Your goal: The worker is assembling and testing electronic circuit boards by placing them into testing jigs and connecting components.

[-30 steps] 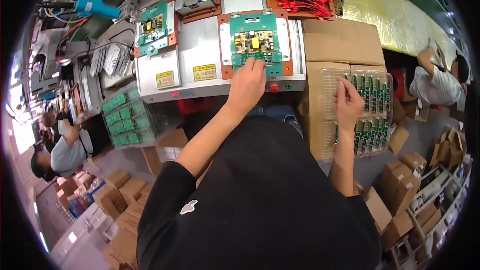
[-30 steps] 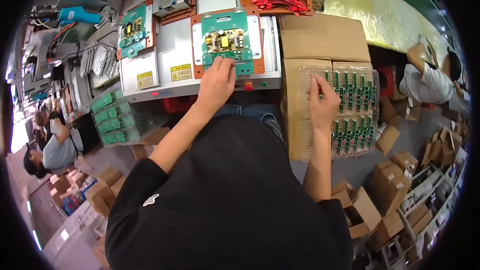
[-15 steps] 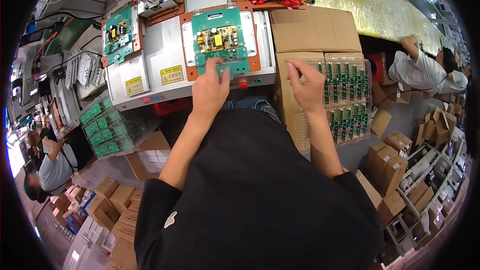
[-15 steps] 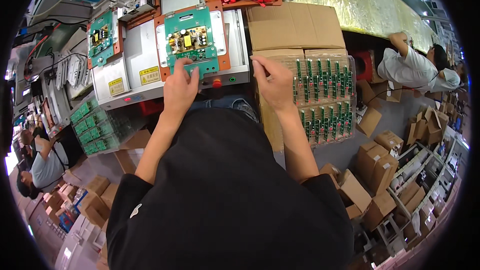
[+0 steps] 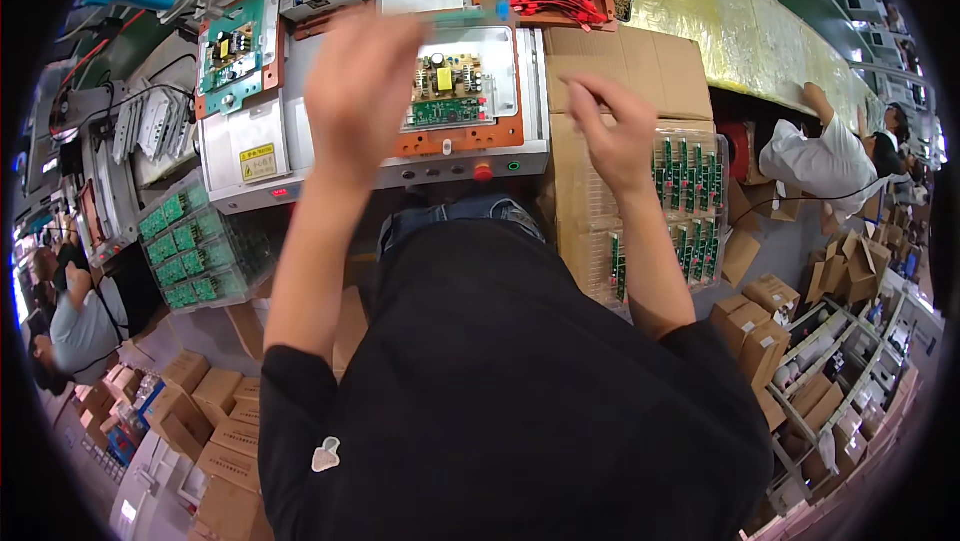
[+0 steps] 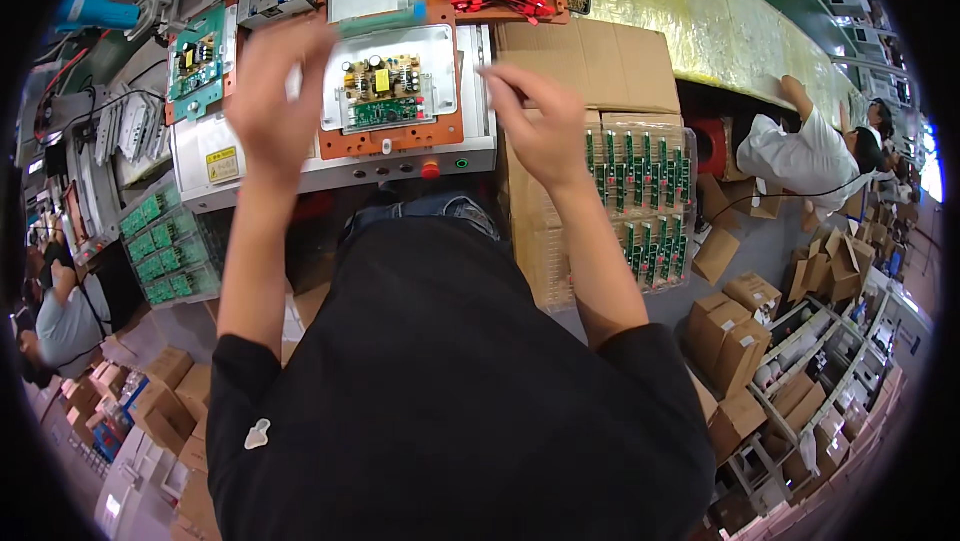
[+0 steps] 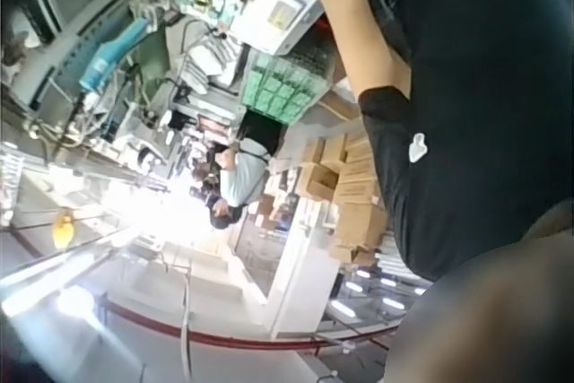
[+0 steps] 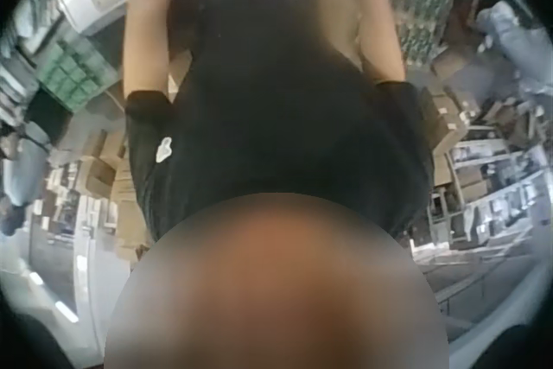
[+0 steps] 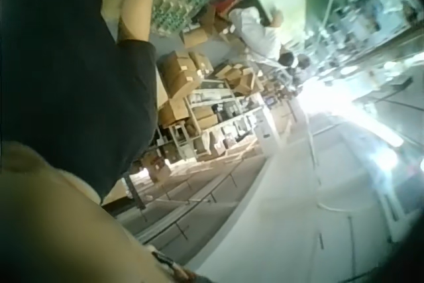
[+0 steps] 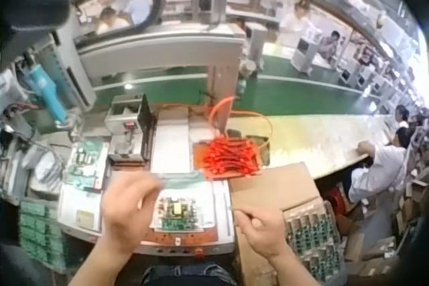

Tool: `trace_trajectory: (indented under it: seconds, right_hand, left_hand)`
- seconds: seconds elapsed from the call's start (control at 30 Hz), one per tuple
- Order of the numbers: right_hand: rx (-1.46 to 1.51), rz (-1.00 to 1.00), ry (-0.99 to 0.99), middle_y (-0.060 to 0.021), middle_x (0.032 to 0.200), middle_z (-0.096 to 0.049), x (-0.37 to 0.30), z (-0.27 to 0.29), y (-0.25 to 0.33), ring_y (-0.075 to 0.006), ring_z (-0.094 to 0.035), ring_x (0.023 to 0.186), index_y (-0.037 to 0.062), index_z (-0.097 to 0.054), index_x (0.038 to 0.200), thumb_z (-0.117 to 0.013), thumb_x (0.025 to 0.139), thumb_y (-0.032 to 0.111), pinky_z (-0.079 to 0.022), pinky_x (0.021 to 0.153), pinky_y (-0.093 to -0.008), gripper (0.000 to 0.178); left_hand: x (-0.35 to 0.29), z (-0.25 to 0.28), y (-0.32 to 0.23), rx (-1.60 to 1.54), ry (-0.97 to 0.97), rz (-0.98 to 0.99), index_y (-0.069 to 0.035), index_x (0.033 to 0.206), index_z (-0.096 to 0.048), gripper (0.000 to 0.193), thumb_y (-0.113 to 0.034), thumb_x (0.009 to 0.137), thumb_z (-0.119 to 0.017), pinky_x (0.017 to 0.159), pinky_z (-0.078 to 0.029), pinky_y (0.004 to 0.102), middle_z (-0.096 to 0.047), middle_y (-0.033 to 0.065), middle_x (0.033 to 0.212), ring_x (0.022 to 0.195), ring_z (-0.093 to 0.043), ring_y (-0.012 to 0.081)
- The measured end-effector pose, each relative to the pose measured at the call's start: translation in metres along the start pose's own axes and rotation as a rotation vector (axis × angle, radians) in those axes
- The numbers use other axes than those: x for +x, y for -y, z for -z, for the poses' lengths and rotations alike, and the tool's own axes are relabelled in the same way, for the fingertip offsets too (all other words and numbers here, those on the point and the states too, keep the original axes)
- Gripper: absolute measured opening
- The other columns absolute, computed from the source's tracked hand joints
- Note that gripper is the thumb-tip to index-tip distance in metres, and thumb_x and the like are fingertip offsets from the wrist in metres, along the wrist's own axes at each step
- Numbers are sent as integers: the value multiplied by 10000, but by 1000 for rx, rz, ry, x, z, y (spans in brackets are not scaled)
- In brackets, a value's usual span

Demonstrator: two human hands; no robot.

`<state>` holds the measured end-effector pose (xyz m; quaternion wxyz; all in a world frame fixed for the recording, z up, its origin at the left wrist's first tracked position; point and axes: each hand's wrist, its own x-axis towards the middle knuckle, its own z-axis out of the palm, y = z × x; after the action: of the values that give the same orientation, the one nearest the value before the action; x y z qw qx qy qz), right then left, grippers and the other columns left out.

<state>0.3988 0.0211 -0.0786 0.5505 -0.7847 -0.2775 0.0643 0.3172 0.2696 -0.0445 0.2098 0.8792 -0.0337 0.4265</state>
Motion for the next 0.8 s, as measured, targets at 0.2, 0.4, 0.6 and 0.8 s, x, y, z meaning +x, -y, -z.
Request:
trace_trajectory:
  seconds: [0.2,0.4,0.6,0.8]
  right_hand:
    - [-435,479,286,-90,1034,-691,119,-95,-67,-284,-672,898,81,-705,1089,-638,900,156,-546,759,-396,214]
    - [-770,422,596,-162,988,-672,136,-127,-75,-342,-684,888,37,-695,896,-594,847,128,-562,766,-440,144]
    - [-794,592,448,-138,876,-622,131,-97,-40,-333,-665,759,46,-662,836,-606,788,89,-554,630,-436,85]
    - [-689,521,133,-88,811,-597,73,-83,36,-282,-640,697,94,-656,803,-623,774,119,-528,552,-390,50]
  left_hand:
    - [86,-5,9,-87,-60,136,7,976,-666,152,-5,824,-666,660,-486,348,-667,149,982,787,-647,264]
    - [-47,36,2,-345,57,684,-5,1052,-680,122,-51,959,-616,579,-412,204,-600,-7,747,654,-535,48]
    - [-133,52,-25,-655,384,1341,17,1203,-595,246,-56,967,-598,667,-461,204,-625,24,907,796,-593,69]
    - [-139,51,-31,-1391,155,1218,60,1441,-328,657,-84,911,-688,983,-513,383,-531,152,1333,1189,-569,249]
